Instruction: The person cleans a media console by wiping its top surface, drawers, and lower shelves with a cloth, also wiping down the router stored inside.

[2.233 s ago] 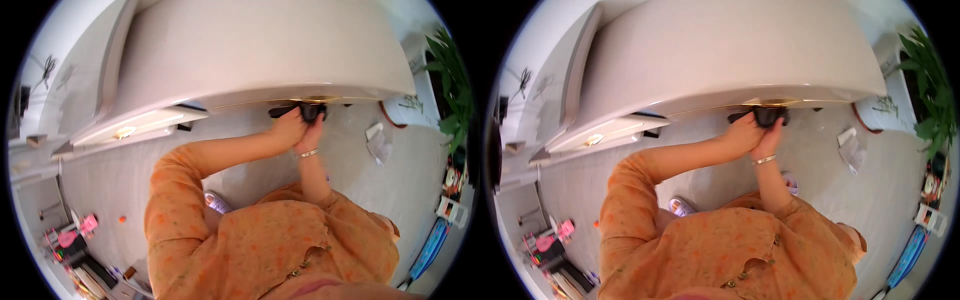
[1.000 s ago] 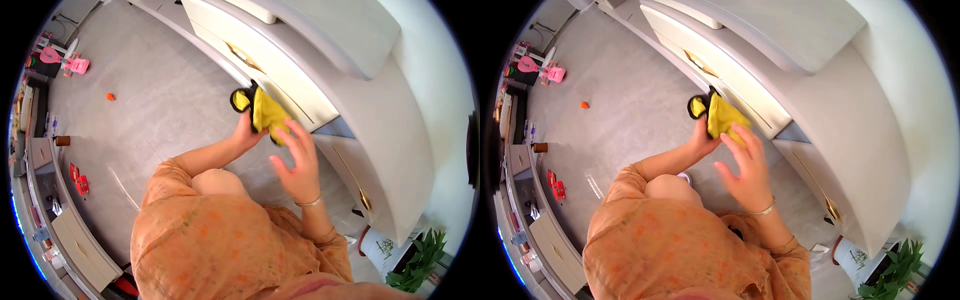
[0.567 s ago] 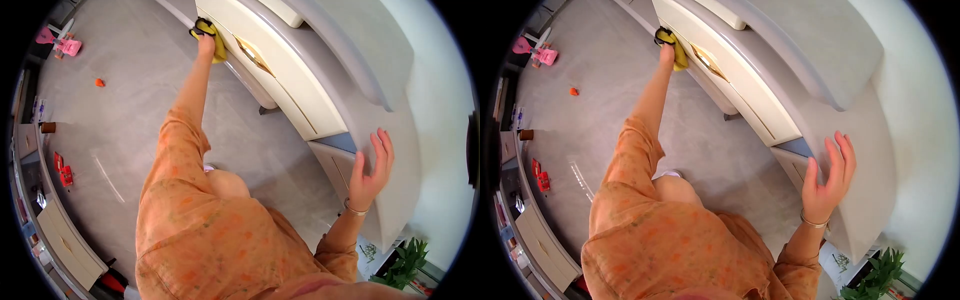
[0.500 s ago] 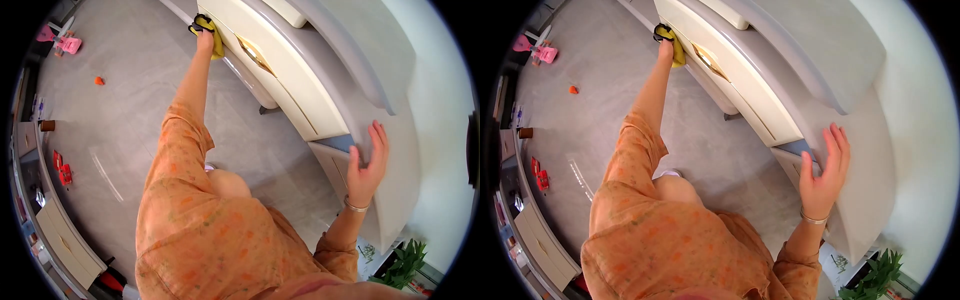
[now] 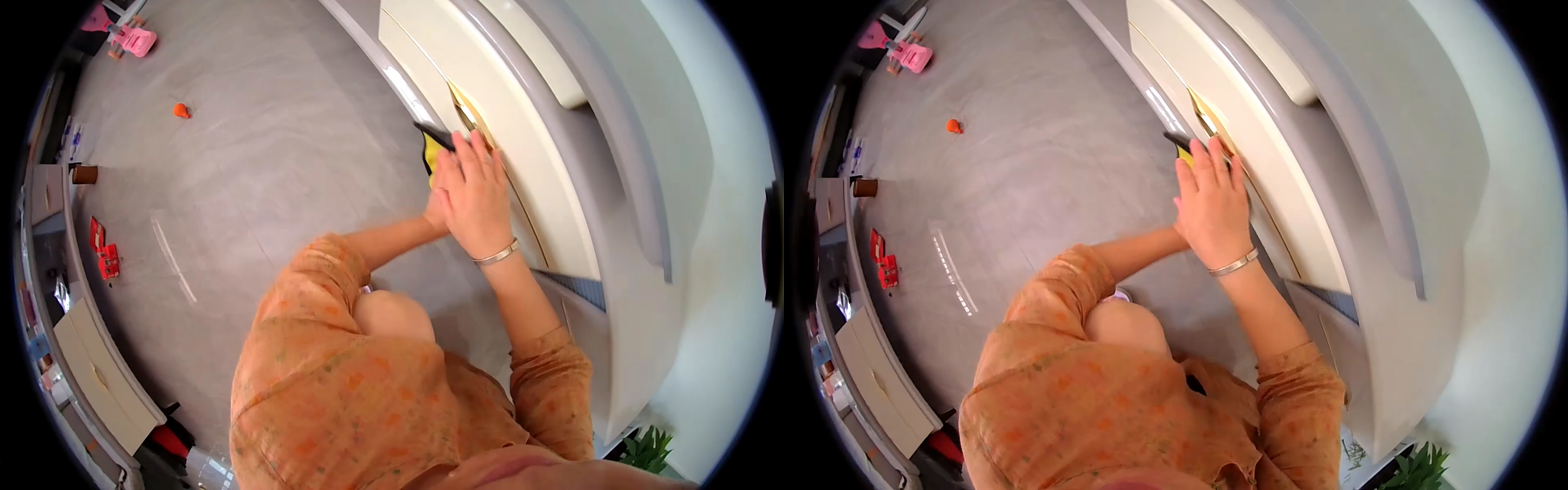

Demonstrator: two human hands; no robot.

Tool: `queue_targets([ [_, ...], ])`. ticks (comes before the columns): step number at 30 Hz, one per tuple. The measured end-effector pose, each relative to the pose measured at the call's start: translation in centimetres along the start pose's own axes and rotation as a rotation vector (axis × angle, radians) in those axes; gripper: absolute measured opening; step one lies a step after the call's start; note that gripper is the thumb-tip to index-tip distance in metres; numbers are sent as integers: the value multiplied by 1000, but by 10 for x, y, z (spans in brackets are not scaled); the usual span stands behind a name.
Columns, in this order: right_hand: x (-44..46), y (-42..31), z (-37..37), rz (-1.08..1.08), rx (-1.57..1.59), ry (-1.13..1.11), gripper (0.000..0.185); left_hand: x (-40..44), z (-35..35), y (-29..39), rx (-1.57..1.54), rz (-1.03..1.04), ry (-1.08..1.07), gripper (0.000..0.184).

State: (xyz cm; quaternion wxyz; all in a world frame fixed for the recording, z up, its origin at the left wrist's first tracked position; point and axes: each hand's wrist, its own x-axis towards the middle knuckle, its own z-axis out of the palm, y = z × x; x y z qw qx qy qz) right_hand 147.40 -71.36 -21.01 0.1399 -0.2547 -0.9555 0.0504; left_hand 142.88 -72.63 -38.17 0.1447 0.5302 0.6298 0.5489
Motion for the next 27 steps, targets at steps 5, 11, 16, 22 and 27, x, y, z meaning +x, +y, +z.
queue_targets([
  [5,43,9,10,11,-121,55,46,-17,1,-3,-202,-67,-264,66],
  [11,56,23,39,-20,-331,-118,52,15,-27,-54,23,24,-147,79],
  [16,57,20,32,-15,-344,-196,57,137,-84,-109,-10,-145,299,78],
  [22,59,17,34,13,-405,-229,60,190,-139,-154,257,-56,123,75],
  [27,60,17,23,22,-364,-280,63,197,-160,-137,285,-191,-14,77],
])
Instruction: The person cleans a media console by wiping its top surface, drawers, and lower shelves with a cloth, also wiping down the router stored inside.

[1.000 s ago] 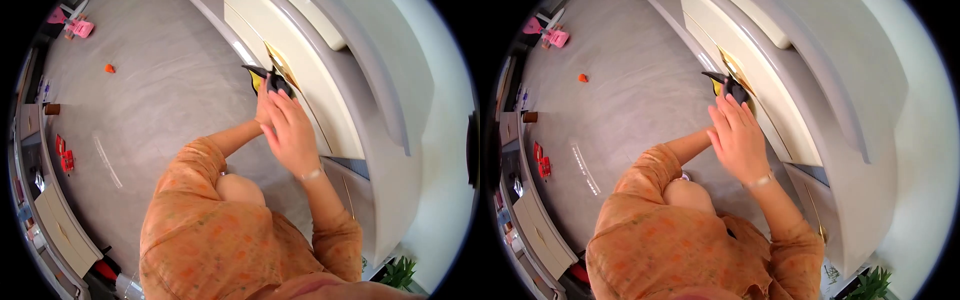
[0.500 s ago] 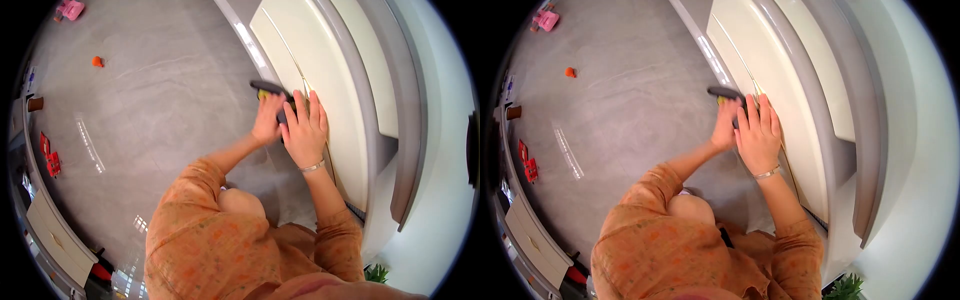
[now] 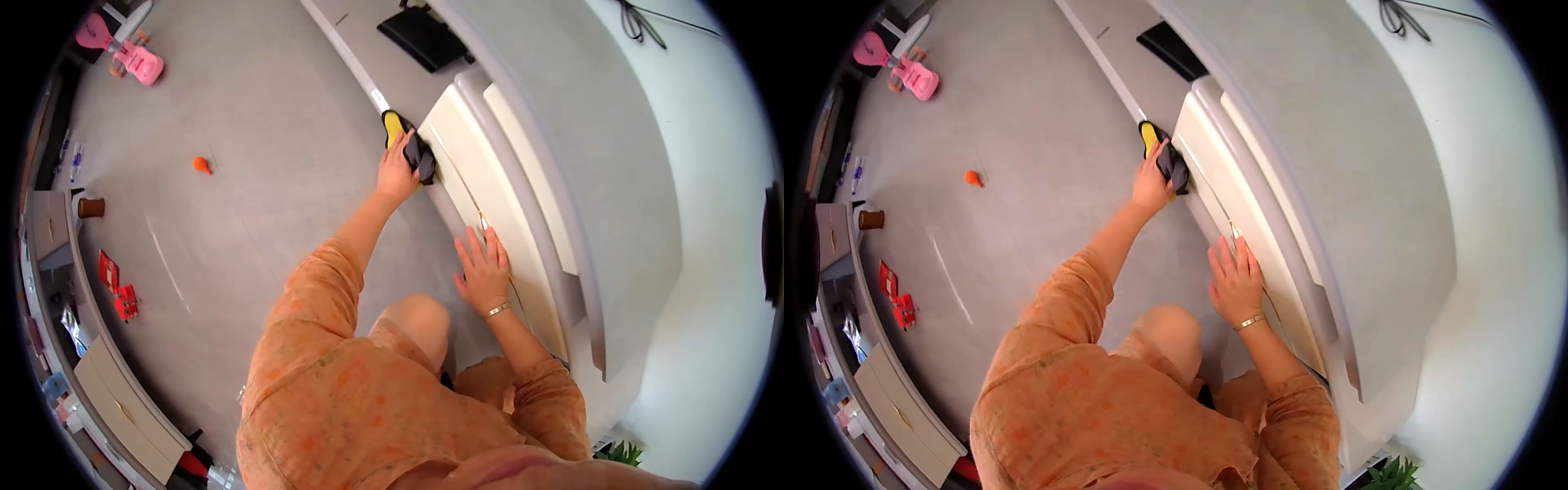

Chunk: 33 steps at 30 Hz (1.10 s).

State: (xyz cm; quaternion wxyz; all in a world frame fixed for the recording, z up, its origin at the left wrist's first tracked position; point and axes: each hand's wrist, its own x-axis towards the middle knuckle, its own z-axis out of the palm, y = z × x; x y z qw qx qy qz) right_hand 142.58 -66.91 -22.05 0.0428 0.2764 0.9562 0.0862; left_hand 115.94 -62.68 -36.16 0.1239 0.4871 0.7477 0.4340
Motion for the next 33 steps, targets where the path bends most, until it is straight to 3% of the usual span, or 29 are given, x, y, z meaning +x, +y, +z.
queue_targets([
  [9,10,-1,-66,-60,249,-127,70,7,-10,6,338,-64,-231,77],
  [11,24,6,-80,4,655,-435,69,8,-15,7,382,-73,-266,76],
  [12,38,5,-107,-7,653,-430,69,10,-20,11,366,-90,-298,76],
  [14,68,-3,-190,-319,819,-542,66,11,-10,1,397,-86,-325,76],
  [16,98,-4,-232,-464,708,-197,66,19,-19,11,458,-118,-434,75],
  [17,118,2,-249,-516,575,-73,67,22,-14,5,193,-188,-337,78],
  [18,142,11,-260,-570,437,54,69,27,-18,8,200,-196,-315,78],
  [20,193,23,-248,-497,293,252,70,27,-33,21,293,-289,-551,86],
  [21,216,31,-242,-523,293,257,70,26,-40,30,293,-305,-530,86],
  [23,256,46,-233,-391,-29,235,69,28,-50,44,261,-379,-659,85],
  [27,278,59,-223,-443,78,123,64,16,-19,13,261,-239,-417,84],
  [30,277,56,-232,-429,23,64,62,32,-48,32,254,-316,-598,80],
  [33,278,59,-232,-458,84,72,58,51,-52,38,178,-441,-542,67],
])
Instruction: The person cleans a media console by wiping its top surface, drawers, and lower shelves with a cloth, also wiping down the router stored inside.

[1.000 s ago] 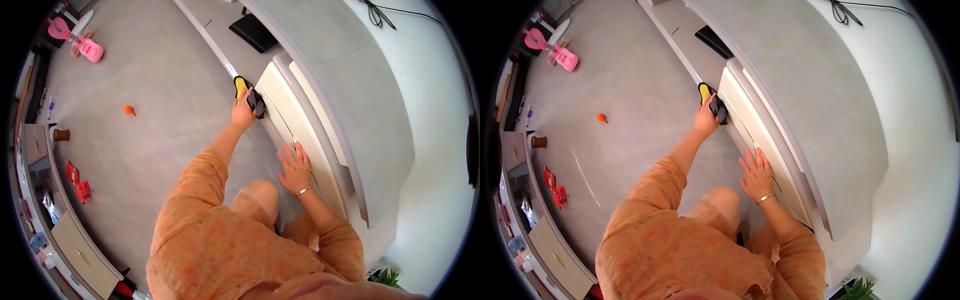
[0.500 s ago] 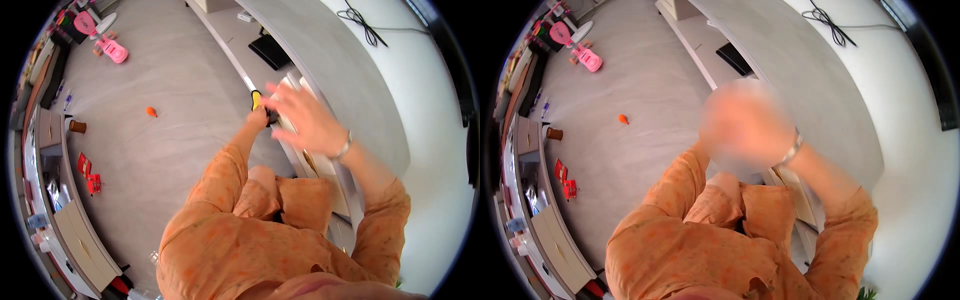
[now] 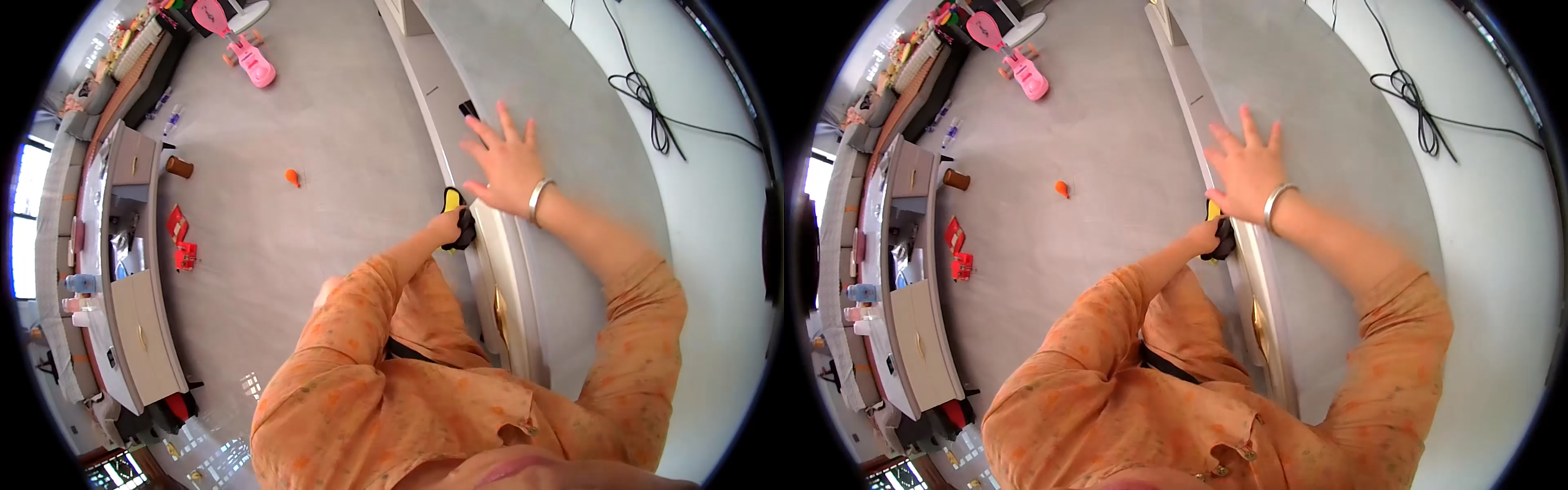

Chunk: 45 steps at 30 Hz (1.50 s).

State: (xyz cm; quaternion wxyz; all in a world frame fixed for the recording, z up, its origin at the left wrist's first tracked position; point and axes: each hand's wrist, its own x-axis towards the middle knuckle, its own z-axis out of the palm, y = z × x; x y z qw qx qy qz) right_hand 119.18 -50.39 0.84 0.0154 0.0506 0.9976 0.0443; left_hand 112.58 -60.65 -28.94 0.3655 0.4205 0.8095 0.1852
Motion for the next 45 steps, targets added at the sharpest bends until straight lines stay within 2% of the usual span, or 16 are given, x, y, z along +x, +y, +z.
queue_targets([
  [2,-3,3,3,-19,76,30,55,15,8,-7,-126,-62,35,55],
  [5,-2,5,-1,-30,82,-6,55,66,50,-57,-239,-49,42,49],
  [7,-2,6,-3,-39,108,-6,54,71,50,-54,-271,-22,105,46],
  [9,-2,6,-4,-33,120,-50,53,62,43,-43,-393,-148,84,45],
  [13,-2,5,-4,-38,129,-15,52,53,26,-28,-317,-152,-20,43],
  [18,-2,5,-1,-42,199,23,50,65,9,-14,-79,-70,-238,41],
  [26,1,3,-7,-36,215,17,49,99,-11,18,305,187,-573,38],
  [32,7,0,-16,9,253,-42,44,107,-30,5,272,331,-669,36],
  [35,11,-3,-18,72,262,-62,43,109,-80,1,54,354,-703,36],
  [37,14,-5,-18,128,265,-78,43,135,-121,14,93,390,-726,38],
  [39,17,-7,-16,163,225,-77,43,140,-183,37,49,421,-611,44],
  [41,18,-9,-16,221,209,-58,45,146,-211,46,183,654,-334,49],
  [42,18,-9,-15,215,193,-66,44,152,-207,42,197,687,-362,49],
  [44,18,-11,-15,266,175,-75,44,165,-194,31,189,895,-274,61],
  [45,19,-12,-16,254,136,-82,44,176,-192,28,199,939,-313,61],
])
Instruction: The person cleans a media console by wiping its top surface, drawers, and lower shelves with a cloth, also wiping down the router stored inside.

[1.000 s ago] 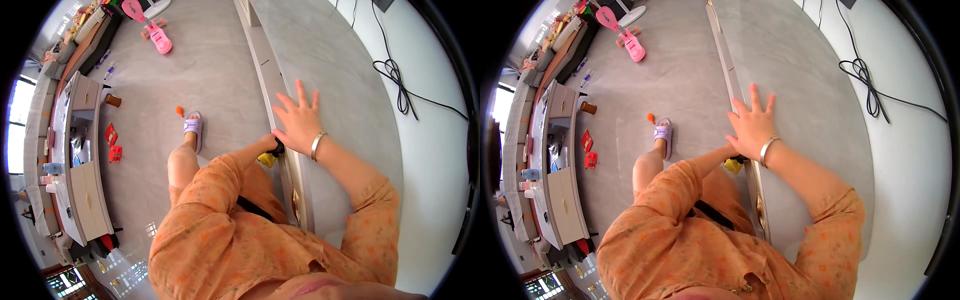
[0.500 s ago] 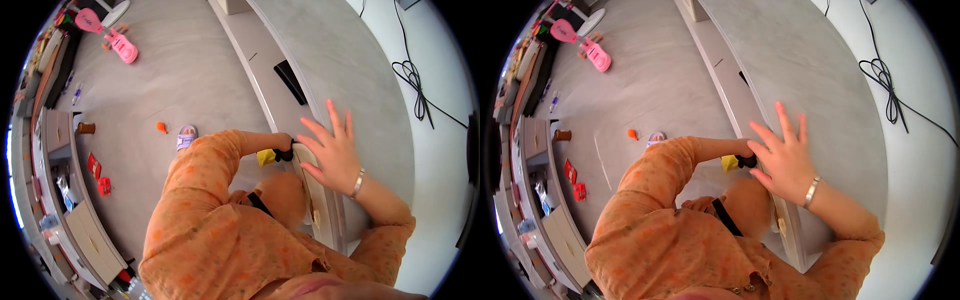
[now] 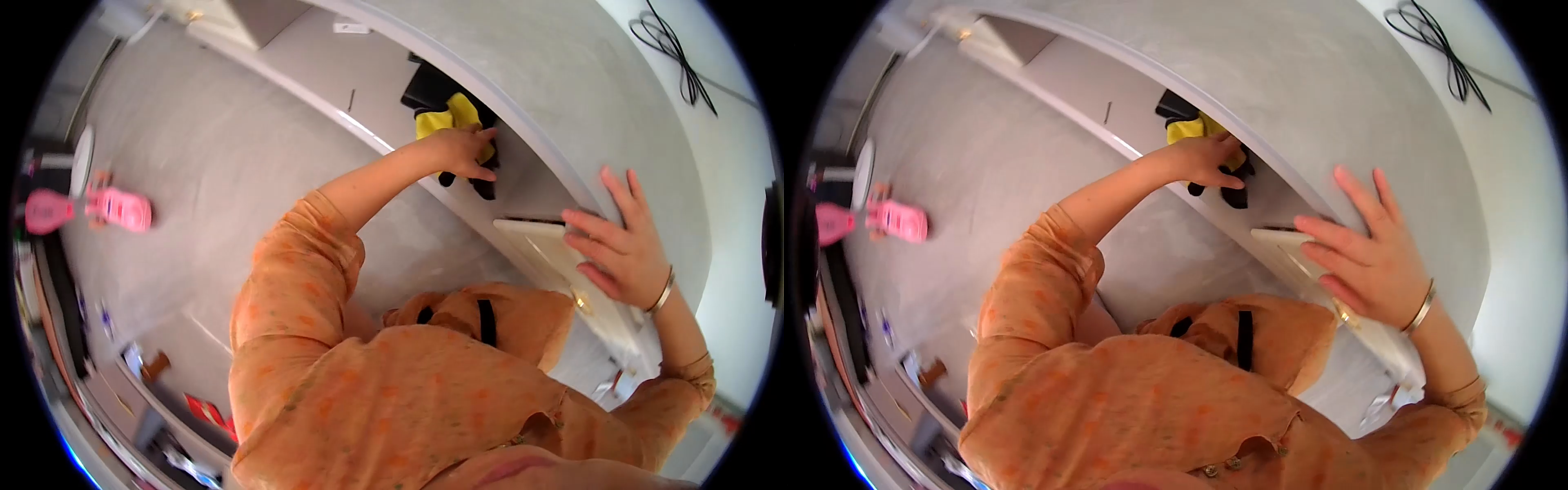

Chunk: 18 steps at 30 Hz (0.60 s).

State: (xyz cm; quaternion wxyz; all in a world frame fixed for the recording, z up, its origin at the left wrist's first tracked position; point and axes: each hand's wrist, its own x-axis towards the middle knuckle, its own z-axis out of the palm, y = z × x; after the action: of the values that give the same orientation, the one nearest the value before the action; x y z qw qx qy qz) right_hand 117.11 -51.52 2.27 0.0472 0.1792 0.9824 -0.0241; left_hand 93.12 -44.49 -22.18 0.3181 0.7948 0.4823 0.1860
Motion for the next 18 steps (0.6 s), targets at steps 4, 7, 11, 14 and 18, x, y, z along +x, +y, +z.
queue_targets([
  [4,3,-22,0,161,-127,-12,44,26,-27,-20,212,28,-400,61],
  [7,14,-38,6,277,-189,-9,48,43,-9,-56,244,165,-423,45],
  [11,11,-37,19,317,-275,-8,51,43,42,-80,301,221,-301,28],
  [14,15,-39,13,329,-301,-34,50,46,40,-73,337,234,-256,20],
  [18,12,-37,14,307,-323,-57,50,52,46,-66,320,176,-295,20],
])
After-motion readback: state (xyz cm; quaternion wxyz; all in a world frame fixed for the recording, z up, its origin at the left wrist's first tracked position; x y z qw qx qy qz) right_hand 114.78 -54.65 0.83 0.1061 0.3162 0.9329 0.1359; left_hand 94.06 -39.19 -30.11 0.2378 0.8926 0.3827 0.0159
